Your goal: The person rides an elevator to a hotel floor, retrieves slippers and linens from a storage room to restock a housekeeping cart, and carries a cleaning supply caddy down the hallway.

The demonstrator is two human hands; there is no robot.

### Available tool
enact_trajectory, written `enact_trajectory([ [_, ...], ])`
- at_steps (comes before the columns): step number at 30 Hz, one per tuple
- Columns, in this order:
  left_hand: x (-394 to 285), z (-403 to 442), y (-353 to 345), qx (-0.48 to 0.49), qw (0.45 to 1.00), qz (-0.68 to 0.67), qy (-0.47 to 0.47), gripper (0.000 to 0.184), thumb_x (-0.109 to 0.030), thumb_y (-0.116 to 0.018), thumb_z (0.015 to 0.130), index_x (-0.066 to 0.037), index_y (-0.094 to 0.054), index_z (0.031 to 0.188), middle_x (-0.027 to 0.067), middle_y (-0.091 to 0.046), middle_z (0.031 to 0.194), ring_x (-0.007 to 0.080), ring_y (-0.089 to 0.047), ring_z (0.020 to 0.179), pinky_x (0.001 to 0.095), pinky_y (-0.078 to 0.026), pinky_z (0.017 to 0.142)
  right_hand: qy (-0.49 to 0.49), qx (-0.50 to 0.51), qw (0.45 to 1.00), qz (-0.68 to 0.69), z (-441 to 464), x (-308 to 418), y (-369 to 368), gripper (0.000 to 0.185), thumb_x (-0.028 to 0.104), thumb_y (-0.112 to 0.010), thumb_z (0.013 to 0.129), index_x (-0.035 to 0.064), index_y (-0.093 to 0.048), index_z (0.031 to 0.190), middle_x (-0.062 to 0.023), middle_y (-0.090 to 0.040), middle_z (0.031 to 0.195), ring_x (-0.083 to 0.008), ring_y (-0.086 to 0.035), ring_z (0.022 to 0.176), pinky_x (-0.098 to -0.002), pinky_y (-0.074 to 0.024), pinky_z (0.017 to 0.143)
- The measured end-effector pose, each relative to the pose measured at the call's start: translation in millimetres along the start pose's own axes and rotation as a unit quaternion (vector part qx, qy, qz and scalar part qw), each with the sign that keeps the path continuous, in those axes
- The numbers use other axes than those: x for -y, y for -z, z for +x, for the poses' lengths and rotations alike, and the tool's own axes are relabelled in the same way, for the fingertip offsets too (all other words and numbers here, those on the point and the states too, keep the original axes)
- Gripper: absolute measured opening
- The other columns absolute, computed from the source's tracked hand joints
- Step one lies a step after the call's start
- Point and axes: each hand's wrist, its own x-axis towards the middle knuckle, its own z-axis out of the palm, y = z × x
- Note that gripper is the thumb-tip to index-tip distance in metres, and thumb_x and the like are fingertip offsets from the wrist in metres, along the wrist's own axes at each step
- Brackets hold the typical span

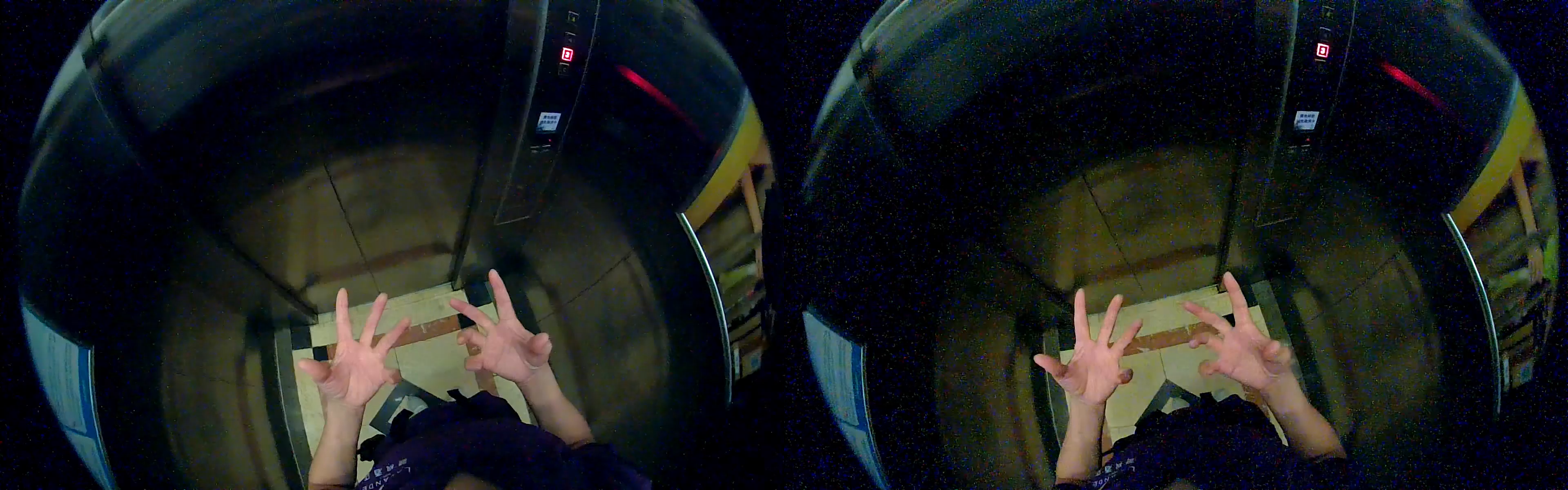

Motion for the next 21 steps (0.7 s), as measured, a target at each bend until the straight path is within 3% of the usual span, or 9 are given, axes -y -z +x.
enact_trajectory([
  [1,-2,-1,5,0.001,1.0,0.0,0.004,0.118,-0.06,-0.082,0.076,-0.047,0.0,0.161,0.0086,-0.008,0.171,0.0432,-0.016,0.153,0.0588,-0.054,0.085,0.012,-0.014,1.0,0.003,-2,-1,1,0.121,0.039,-0.087,0.079,0.0436,0.002,0.162,-0.0176,-0.015,0.167,-0.0359,-0.045,0.131,-0.0509,-0.0472,0.092],
  [2,-4,-4,11,-0.003,1.0,0.023,0.004,0.113,-0.044,-0.082,0.076,-0.044,-0.008,0.161,0.0093,-0.017,0.168,0.0398,-0.024,0.15,0.0572,-0.053,0.086,0.015,-0.015,1.0,0.002,-4,-1,3,0.121,0.039,-0.087,0.079,0.0436,0.002,0.162,-0.0176,-0.015,0.167,-0.0359,-0.045,0.131,-0.0509,-0.0472,0.092],
  [3,-7,-5,17,-0.006,0.999,0.046,0.005,0.108,-0.028,-0.082,0.075,-0.041,-0.015,0.16,0.01,-0.025,0.164,0.0365,-0.032,0.146,0.0556,-0.051,0.088,0.024,-0.039,0.999,-0.02,-6,-2,6,0.112,0.027,-0.084,0.078,0.0389,-0.008,0.16,-0.0151,-0.027,0.158,-0.0313,-0.047,0.122,-0.0461,-0.0454,0.089],
  [4,-9,-6,22,-0.004,0.999,0.044,0.009,0.108,-0.028,-0.082,0.075,-0.041,-0.015,0.16,0.01,-0.025,0.164,0.0365,-0.032,0.146,0.0556,-0.051,0.088,0.033,-0.062,0.997,-0.042,-6,-3,9,0.105,0.015,-0.082,0.076,0.0342,-0.019,0.158,-0.0125,-0.038,0.149,-0.0268,-0.05,0.113,-0.0412,-0.0435,0.086],
  [6,-13,-7,31,-0.052,0.998,0.04,-0.016,0.095,-0.004,-0.063,0.062,-0.031,-0.035,0.148,0.0083,-0.046,0.144,0.0307,-0.045,0.13,0.0522,-0.05,0.089,0.028,-0.11,0.984,-0.14,-6,-5,12,0.089,0.008,-0.076,0.073,0.0279,-0.028,0.145,-0.0098,-0.042,0.136,-0.0236,-0.049,0.108,-0.0387,-0.0418,0.084],
  [10,-13,-10,32,-0.106,0.986,0.115,-0.056,0.079,-0.005,-0.061,0.058,-0.022,-0.047,0.134,0.0093,-0.048,0.132,0.0282,-0.045,0.121,0.0475,-0.047,0.085,0.021,-0.158,0.92,-0.357,-13,-8,27,0.056,-0.002,-0.063,0.067,0.0171,-0.037,0.112,-0.0045,-0.041,0.11,-0.0179,-0.046,0.1,-0.0346,-0.039,0.082],
  [13,-17,-15,48,-0.082,0.984,0.139,-0.07,0.071,-0.007,-0.063,0.06,-0.019,-0.047,0.128,0.0077,-0.051,0.128,0.0251,-0.048,0.117,0.0468,-0.046,0.085,0.034,-0.162,0.902,-0.398,-13,-10,30,0.053,0.0,-0.062,0.065,0.0159,-0.036,0.107,-0.0042,-0.04,0.11,-0.0168,-0.044,0.102,-0.0363,-0.0402,0.088],
  [17,-14,-23,56,-0.104,0.982,0.138,-0.073,0.071,-0.006,-0.062,0.06,-0.019,-0.047,0.127,0.0055,-0.053,0.126,0.0226,-0.051,0.114,0.0464,-0.047,0.087,0.034,-0.178,0.892,-0.414,-13,-7,35,0.058,0.002,-0.063,0.062,0.0151,-0.037,0.113,-0.0068,-0.038,0.119,-0.0224,-0.041,0.126,-0.0426,-0.0354,0.11],
  [21,-8,-9,25,-0.176,0.962,0.204,-0.05,0.077,-0.005,-0.062,0.061,-0.021,-0.044,0.134,0.0067,-0.051,0.135,0.0253,-0.051,0.124,0.0535,-0.048,0.093,0.006,-0.155,0.848,-0.506,-10,1,27,0.091,0.007,-0.076,0.069,0.0149,-0.035,0.15,-0.0078,-0.034,0.145,-0.0265,-0.03,0.146,-0.0502,-0.0348,0.114],
])
